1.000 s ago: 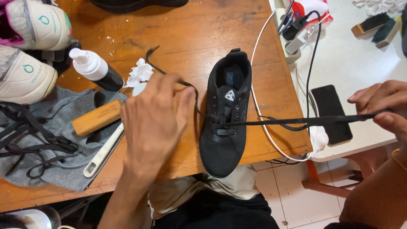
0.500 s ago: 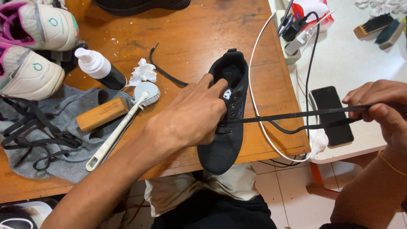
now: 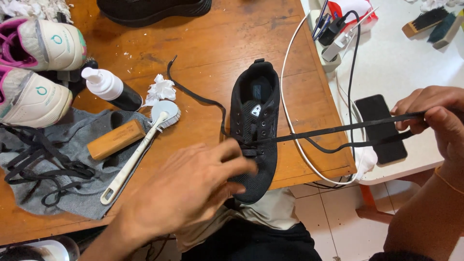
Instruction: The person laces a black sneaker by threading the laces through the eyelets and tying them. They work on a wooden table with cleaning supplies and other shoes nearby.
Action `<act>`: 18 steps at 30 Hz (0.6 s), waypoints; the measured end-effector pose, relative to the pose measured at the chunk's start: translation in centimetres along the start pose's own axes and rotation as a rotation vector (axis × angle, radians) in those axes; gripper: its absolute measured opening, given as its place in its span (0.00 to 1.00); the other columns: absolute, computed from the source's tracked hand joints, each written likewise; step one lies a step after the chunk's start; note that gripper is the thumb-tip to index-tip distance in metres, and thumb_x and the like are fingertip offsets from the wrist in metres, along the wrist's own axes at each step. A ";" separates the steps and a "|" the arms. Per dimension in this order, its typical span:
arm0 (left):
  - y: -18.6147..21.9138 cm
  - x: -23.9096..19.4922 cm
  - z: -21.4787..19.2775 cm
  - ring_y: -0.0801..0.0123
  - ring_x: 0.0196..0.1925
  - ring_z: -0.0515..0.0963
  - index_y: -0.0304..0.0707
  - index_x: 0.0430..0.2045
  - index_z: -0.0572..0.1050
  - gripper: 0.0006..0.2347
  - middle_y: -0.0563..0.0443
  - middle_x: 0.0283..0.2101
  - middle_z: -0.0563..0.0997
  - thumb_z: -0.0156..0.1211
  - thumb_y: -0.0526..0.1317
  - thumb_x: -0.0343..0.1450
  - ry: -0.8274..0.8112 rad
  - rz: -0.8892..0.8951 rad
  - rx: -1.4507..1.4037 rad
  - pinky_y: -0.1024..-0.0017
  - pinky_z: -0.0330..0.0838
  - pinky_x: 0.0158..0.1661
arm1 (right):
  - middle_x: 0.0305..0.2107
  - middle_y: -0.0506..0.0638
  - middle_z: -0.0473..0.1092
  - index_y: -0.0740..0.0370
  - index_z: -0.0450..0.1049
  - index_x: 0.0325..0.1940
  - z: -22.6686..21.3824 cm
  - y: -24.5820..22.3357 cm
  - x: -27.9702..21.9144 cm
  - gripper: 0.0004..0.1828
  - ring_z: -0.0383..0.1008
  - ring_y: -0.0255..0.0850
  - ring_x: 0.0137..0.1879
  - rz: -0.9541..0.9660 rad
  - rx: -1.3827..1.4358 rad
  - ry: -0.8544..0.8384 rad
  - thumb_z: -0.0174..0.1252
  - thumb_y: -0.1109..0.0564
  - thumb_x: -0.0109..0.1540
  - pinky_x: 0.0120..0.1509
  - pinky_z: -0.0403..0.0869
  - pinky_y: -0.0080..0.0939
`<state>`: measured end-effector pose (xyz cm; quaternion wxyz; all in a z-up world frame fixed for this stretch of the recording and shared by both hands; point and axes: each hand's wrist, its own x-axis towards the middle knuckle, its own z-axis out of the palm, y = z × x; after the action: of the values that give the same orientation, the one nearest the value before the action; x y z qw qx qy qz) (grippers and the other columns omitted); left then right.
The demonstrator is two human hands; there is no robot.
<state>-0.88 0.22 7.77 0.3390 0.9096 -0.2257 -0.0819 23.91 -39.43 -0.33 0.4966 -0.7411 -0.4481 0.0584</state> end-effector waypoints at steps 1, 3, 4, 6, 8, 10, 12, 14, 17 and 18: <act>0.1 0.3 0.7 0.50 0.30 0.77 0.40 0.36 0.77 0.07 0.48 0.33 0.75 0.58 0.42 0.74 0.165 -0.079 0.117 0.52 0.68 0.29 | 0.23 0.44 0.68 0.54 0.70 0.37 -0.4 0.5 -0.2 0.19 0.76 0.38 0.36 0.019 0.020 -0.011 0.41 0.45 0.76 0.59 0.80 0.43; -0.3 1.3 1.8 0.50 0.33 0.77 0.39 0.50 0.77 0.12 0.45 0.38 0.74 0.62 0.38 0.72 0.336 -0.158 0.230 0.52 0.71 0.33 | 0.24 0.41 0.69 0.52 0.72 0.36 -0.4 0.4 -0.2 0.23 0.77 0.36 0.36 0.037 0.038 -0.029 0.41 0.42 0.77 0.59 0.80 0.41; -0.8 2.0 2.2 0.54 0.30 0.75 0.40 0.36 0.77 0.07 0.48 0.33 0.73 0.61 0.42 0.74 0.410 -0.096 0.258 0.55 0.68 0.34 | 0.21 0.35 0.67 0.48 0.71 0.36 -0.1 -0.1 -0.1 0.23 0.75 0.31 0.31 -0.012 0.139 -0.063 0.47 0.33 0.73 0.49 0.79 0.36; -1.1 3.2 2.3 0.57 0.28 0.72 0.41 0.22 0.77 0.14 0.50 0.27 0.72 0.60 0.47 0.76 0.499 -0.035 0.301 0.58 0.64 0.35 | 0.18 0.29 0.65 0.43 0.69 0.37 0.4 -1.4 1.3 0.25 0.73 0.26 0.26 -0.081 0.238 -0.103 0.53 0.24 0.69 0.38 0.77 0.30; -0.4 4.5 2.4 0.61 0.33 0.74 0.38 0.53 0.72 0.19 0.48 0.38 0.72 0.53 0.52 0.76 0.534 0.003 0.153 0.59 0.72 0.36 | 0.08 0.29 0.63 0.41 0.64 0.14 0.6 -3.5 1.3 0.38 0.68 0.23 0.17 -0.019 0.238 -0.180 0.36 0.31 0.78 0.39 0.76 0.28; 0.9 5.6 2.2 0.59 0.44 0.73 0.37 0.54 0.73 0.23 0.45 0.45 0.77 0.49 0.56 0.73 0.423 0.044 -0.010 0.57 0.69 0.46 | 0.07 0.27 0.61 0.43 0.67 0.26 2.0 -6.3 1.6 0.30 0.67 0.21 0.14 -0.053 0.304 -0.149 0.39 0.35 0.78 0.37 0.78 0.27; 1.8 6.9 1.4 0.57 0.55 0.73 0.36 0.54 0.75 0.28 0.41 0.52 0.81 0.45 0.60 0.70 0.326 0.091 -0.138 0.54 0.65 0.56 | 0.07 0.25 0.59 0.46 0.70 0.37 3.4 -8.6 3.3 0.21 0.65 0.19 0.11 -0.126 0.363 -0.121 0.41 0.39 0.78 0.34 0.81 0.25; 2.8 8.2 1.2 0.64 0.33 0.80 0.38 0.25 0.78 0.16 0.53 0.29 0.83 0.49 0.50 0.74 0.345 0.132 -0.425 0.67 0.68 0.42 | 0.02 0.31 0.57 0.47 0.64 0.22 4.7 -10.8 4.7 0.28 0.61 0.25 0.07 -0.081 0.273 -0.007 0.46 0.34 0.72 0.25 0.76 0.28; 3.8 7.1 -2.3 0.80 0.27 0.71 0.41 0.21 0.77 0.16 0.60 0.22 0.74 0.51 0.49 0.74 0.216 0.034 -0.722 0.78 0.66 0.31 | 0.00 0.38 0.56 0.52 0.61 0.11 5.3 -12.2 6.1 0.31 0.61 0.32 0.04 -0.048 0.349 -0.044 0.50 0.38 0.65 0.16 0.69 0.32; 3.1 7.0 -2.1 0.80 0.27 0.71 0.41 0.21 0.77 0.16 0.60 0.22 0.74 0.51 0.49 0.74 0.215 0.032 -0.725 0.78 0.66 0.31 | 0.00 0.38 0.56 0.52 0.61 0.11 5.3 -11.3 5.5 0.31 0.61 0.32 0.04 -0.045 0.351 -0.044 0.50 0.38 0.65 0.16 0.69 0.32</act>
<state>4.88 -3.92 11.39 0.6617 0.7306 -0.1593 -0.0554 17.44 -30.63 7.89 0.6097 -0.6312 -0.4583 0.1409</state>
